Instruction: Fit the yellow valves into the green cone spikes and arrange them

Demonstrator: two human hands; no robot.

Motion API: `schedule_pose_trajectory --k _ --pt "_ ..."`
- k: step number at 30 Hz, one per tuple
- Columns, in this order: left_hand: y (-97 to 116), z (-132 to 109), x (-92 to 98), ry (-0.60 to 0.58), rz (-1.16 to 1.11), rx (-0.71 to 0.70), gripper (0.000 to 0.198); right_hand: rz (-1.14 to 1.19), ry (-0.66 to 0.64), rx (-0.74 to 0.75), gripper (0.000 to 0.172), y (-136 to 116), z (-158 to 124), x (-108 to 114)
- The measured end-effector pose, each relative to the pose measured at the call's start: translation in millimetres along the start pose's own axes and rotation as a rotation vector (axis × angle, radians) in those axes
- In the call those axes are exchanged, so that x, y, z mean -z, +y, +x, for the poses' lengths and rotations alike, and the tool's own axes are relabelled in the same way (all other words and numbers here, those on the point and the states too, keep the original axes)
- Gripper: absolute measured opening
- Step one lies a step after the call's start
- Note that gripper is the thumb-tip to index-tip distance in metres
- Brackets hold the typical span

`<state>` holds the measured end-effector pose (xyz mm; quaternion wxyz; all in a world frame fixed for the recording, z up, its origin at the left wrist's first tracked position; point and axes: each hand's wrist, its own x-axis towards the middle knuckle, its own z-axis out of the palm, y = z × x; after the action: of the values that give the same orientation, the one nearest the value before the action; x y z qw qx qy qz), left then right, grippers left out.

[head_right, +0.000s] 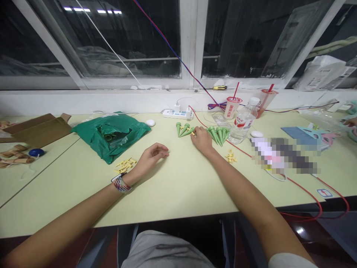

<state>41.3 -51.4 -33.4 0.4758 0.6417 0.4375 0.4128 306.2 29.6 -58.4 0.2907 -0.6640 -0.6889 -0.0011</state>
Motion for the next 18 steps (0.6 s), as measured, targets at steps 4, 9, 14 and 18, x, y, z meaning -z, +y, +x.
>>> schedule_pose_trajectory --k 4,9,14,18 --pt "0 -1 0.8 -0.001 0.002 -0.001 0.021 -0.056 0.009 0.013 0.021 -8 -10 7" --pt "0 0 2.1 -0.005 0.0 -0.003 0.021 -0.131 -0.023 0.079 0.025 -14 -30 41" --pt "-1 0 0.3 -0.009 0.023 -0.017 0.021 -0.254 -0.075 -0.075 0.02 13 -45 98" --pt "-1 0 0.1 -0.017 0.029 -0.025 0.02 -0.373 -0.077 -0.144 0.018 41 -51 121"
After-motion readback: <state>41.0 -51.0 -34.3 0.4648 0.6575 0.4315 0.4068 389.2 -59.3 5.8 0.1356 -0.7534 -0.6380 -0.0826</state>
